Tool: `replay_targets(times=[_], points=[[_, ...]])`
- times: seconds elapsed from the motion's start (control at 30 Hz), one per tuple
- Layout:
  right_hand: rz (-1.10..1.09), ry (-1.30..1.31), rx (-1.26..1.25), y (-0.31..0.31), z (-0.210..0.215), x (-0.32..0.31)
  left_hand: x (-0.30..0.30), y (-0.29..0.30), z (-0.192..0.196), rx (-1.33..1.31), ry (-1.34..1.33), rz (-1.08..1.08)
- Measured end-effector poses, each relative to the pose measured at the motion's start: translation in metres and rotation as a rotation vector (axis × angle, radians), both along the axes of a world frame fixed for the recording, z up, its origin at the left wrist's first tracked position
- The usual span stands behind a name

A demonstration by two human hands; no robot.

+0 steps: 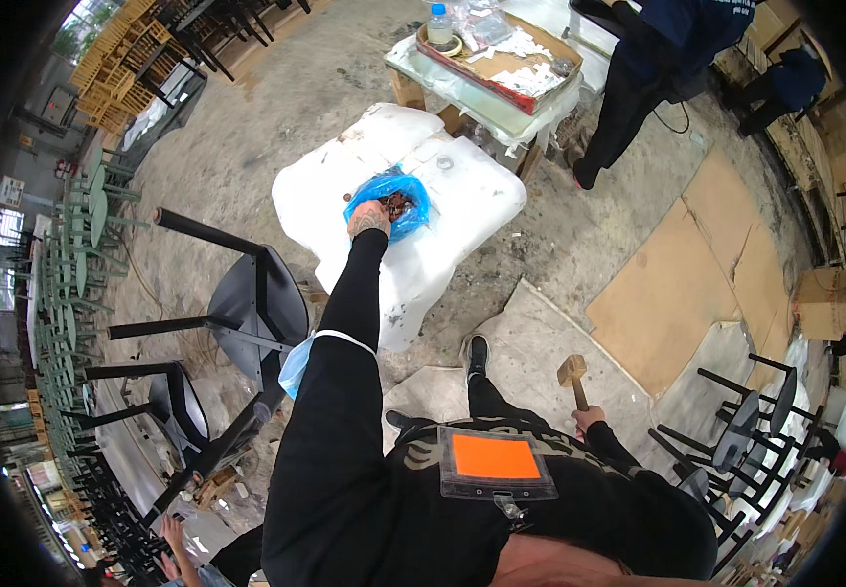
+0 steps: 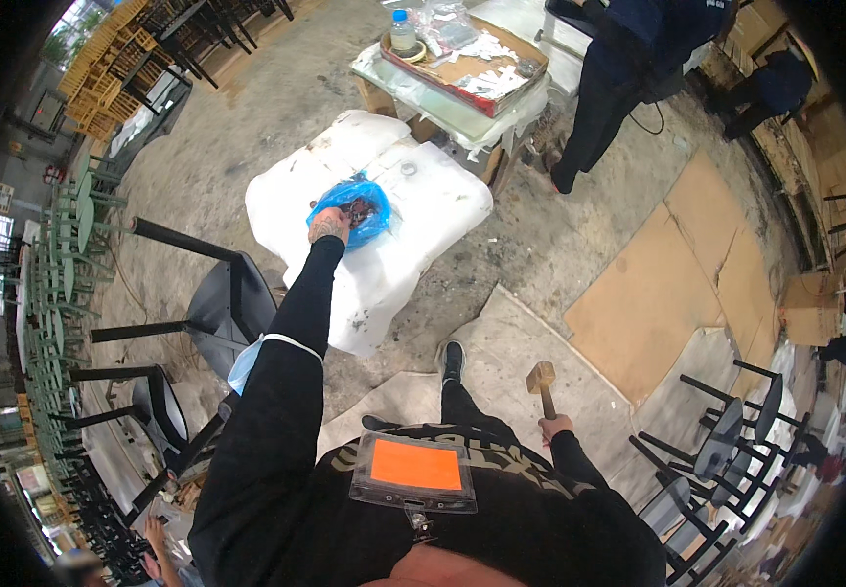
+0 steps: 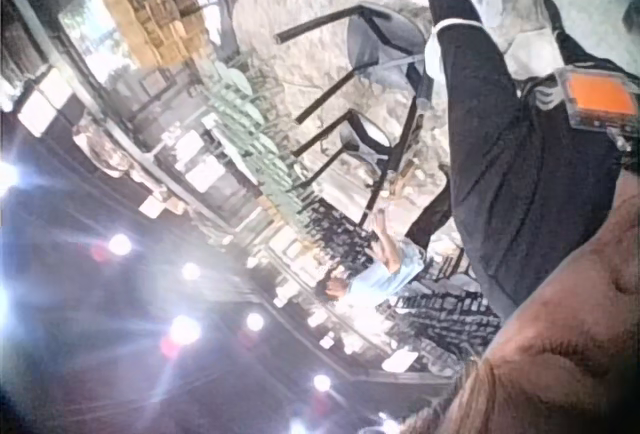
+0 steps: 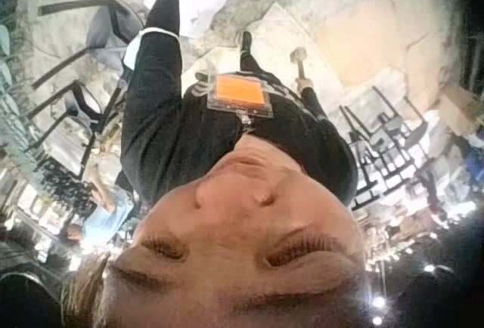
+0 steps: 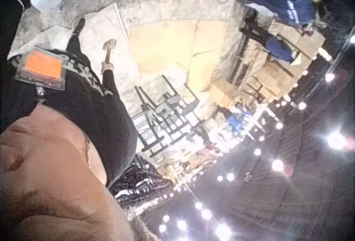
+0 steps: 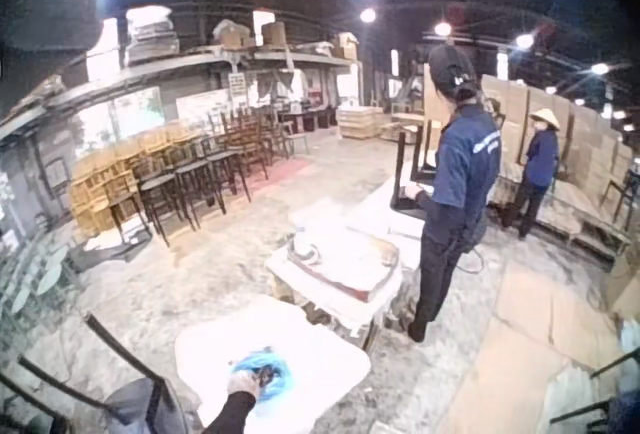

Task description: The person assembles black chairs by inserting legs into the seat base and tapping them with a wooden mallet. They repeatedly pick up chairs, position them, insert legs, and secure them with the mallet, then place the completed chairs upright.

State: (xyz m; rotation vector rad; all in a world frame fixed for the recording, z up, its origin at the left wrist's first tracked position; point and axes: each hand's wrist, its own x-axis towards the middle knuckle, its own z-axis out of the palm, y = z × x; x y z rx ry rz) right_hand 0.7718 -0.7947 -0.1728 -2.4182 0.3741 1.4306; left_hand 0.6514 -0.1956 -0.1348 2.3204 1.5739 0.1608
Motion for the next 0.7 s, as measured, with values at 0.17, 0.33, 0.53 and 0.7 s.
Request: replay_targets(times=[0.17,0.33,0.53,0.7], points=[[0.216,-0.047,0.01,0.003,0.012,0.008,0.013,-0.002,-0.008,-0.025,0.257,-0.003],[0.343,-0.1,0.024,0.022,0.02,0.022,0.027,0.0,-0.01,-0.013,0.181,0.068],[0.191,-0.139,0.393,0.075,0.016,0.054,-0.032,0.017,0.002,-0.957,-1.137,0.567],[0.186,-0.119,0.938,0.2,0.094,0.055,-0.028,-0.053,0.082,-1.565,-1.497,0.537]])
